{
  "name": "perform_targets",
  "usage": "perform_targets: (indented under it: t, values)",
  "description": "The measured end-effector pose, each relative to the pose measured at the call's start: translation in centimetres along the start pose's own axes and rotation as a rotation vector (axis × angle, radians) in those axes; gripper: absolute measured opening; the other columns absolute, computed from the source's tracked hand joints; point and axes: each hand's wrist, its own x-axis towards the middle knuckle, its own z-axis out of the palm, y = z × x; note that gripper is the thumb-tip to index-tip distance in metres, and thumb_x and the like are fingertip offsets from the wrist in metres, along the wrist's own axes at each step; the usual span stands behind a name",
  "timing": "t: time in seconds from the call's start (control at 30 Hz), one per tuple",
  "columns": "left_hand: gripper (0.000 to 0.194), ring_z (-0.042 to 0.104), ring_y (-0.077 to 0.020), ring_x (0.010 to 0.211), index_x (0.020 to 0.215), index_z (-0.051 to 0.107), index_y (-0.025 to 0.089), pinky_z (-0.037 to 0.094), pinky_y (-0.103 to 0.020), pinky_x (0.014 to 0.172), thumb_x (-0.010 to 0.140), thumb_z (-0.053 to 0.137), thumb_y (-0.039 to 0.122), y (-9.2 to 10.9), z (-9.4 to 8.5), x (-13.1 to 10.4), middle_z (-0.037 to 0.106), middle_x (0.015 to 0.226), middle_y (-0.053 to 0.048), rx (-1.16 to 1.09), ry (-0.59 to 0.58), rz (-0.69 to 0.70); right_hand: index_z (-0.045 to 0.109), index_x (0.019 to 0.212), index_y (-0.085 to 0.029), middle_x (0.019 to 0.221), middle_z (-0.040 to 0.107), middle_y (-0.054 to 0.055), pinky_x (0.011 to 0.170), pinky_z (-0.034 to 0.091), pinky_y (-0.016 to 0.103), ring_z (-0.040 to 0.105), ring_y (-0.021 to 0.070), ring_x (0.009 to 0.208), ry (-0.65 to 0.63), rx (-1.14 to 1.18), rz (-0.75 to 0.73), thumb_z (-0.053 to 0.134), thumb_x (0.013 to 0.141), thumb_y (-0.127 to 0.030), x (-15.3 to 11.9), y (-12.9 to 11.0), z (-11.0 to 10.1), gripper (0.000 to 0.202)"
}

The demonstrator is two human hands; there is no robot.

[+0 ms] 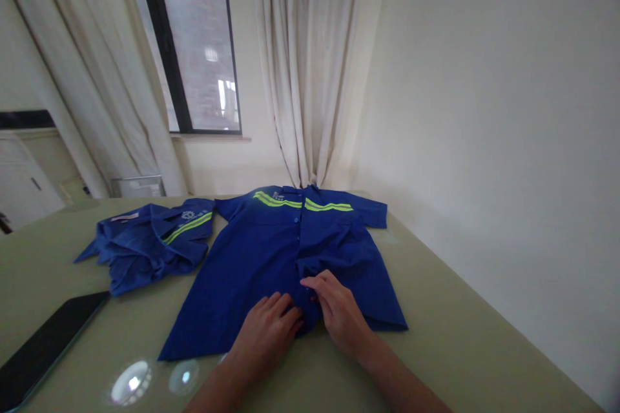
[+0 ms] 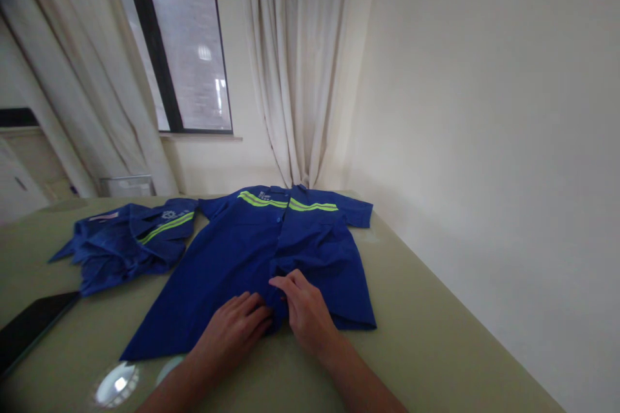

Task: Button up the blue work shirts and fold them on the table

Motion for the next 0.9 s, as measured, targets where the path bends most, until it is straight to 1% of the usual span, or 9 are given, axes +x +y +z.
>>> perform_targets:
  t: [0.1,0.23,0.33,0.4,0.47,0.57,0.7,0.77,0.9]
  values:
    - [0.027,0.065,-0.0234,0.097,0.110,0.070,0.029,0.054,-0.037,0.089,0.094,0.056,0.013,-0.2,0.2,0.0,0.071,0.104,-0.004,0.021,-0.021,0.012,0.062,0.131,-0.030,0.102,0.063,0.004,0.080,0.053,0.026,0.063,0.0164,0.087,-0.013,-0.037,-0.022,0.040,0.102,-0.012,0.0,-0.1,0.0,0.040]
    - [0.059,0.063,-0.0227,0.105,0.126,0.065,0.032,0.051,-0.038,0.097,0.082,0.047,-0.004,0.0,-0.3,-0.1,0.070,0.113,-0.002,-0.053,-0.030,-0.021,0.062,0.129,-0.030,0.103,0.063,0.004,0.082,0.052,0.026,0.063,0.0169,0.090,-0.042,-0.045,-0.020,0.040,0.104,-0.013,-0.1,0.0,0.1,0.038]
    - [0.067,0.061,-0.0238,0.108,0.128,0.064,0.032,0.051,-0.040,0.098,0.077,0.045,-0.006,0.1,-0.4,-0.3,0.069,0.118,-0.003,-0.071,0.009,-0.079,0.062,0.130,-0.030,0.106,0.064,0.004,0.086,0.052,0.027,0.063,0.0178,0.094,-0.072,-0.040,-0.018,0.042,0.104,-0.013,-0.2,0.1,0.3,0.037]
    - [0.062,0.060,-0.0243,0.108,0.126,0.066,0.031,0.051,-0.041,0.098,0.078,0.047,-0.005,0.0,-0.3,-0.3,0.069,0.119,-0.003,-0.078,0.033,-0.102,0.061,0.130,-0.030,0.107,0.065,0.004,0.088,0.051,0.028,0.064,0.0182,0.096,-0.082,-0.044,-0.014,0.043,0.103,-0.013,-0.2,0.0,0.3,0.037]
    - [0.052,0.062,-0.0238,0.104,0.119,0.068,0.031,0.052,-0.040,0.094,0.082,0.050,-0.002,-0.2,-0.2,-0.3,0.070,0.114,-0.002,-0.075,0.044,-0.098,0.061,0.132,-0.030,0.107,0.065,0.005,0.088,0.051,0.028,0.064,0.0184,0.096,-0.084,-0.051,-0.015,0.043,0.103,-0.013,-0.2,-0.1,0.3,0.038]
    - [0.039,0.063,-0.0226,0.095,0.111,0.071,0.029,0.054,-0.038,0.088,0.089,0.051,0.003,-0.4,-0.4,-0.4,0.071,0.105,-0.002,-0.041,0.097,-0.031,0.063,0.131,-0.030,0.106,0.065,0.005,0.086,0.051,0.028,0.063,0.0184,0.095,-0.099,-0.054,-0.016,0.043,0.102,-0.011,-0.2,-0.3,0.2,0.040]
    - [0.027,0.063,-0.0214,0.087,0.104,0.070,0.026,0.053,-0.036,0.083,0.094,0.051,0.008,-0.4,-0.8,-0.5,0.072,0.098,-0.003,0.010,0.217,0.079,0.070,0.120,-0.029,0.102,0.067,0.003,0.085,0.051,0.028,0.064,0.0184,0.094,-0.118,-0.018,0.011,0.048,0.098,-0.009,-0.1,-0.5,0.3,0.037]
    - [0.024,0.063,-0.0204,0.084,0.099,0.069,0.025,0.052,-0.035,0.081,0.097,0.049,0.011,-0.4,-0.8,-0.6,0.072,0.095,-0.003,0.023,0.266,0.106,0.071,0.115,-0.027,0.101,0.069,0.003,0.086,0.050,0.028,0.064,0.0182,0.094,-0.098,0.039,0.042,0.049,0.098,-0.010,0.0,-0.5,0.4,0.033]
    - [0.021,0.061,-0.0179,0.080,0.101,0.068,0.024,0.049,-0.033,0.078,0.101,0.048,0.015,-0.5,-0.9,-0.6,0.071,0.092,-0.002,0.004,0.389,0.160,0.073,0.105,-0.024,0.097,0.072,0.002,0.083,0.050,0.027,0.066,0.0173,0.091,-0.014,0.185,0.124,0.054,0.097,-0.015,0.1,-0.5,0.6,0.022]
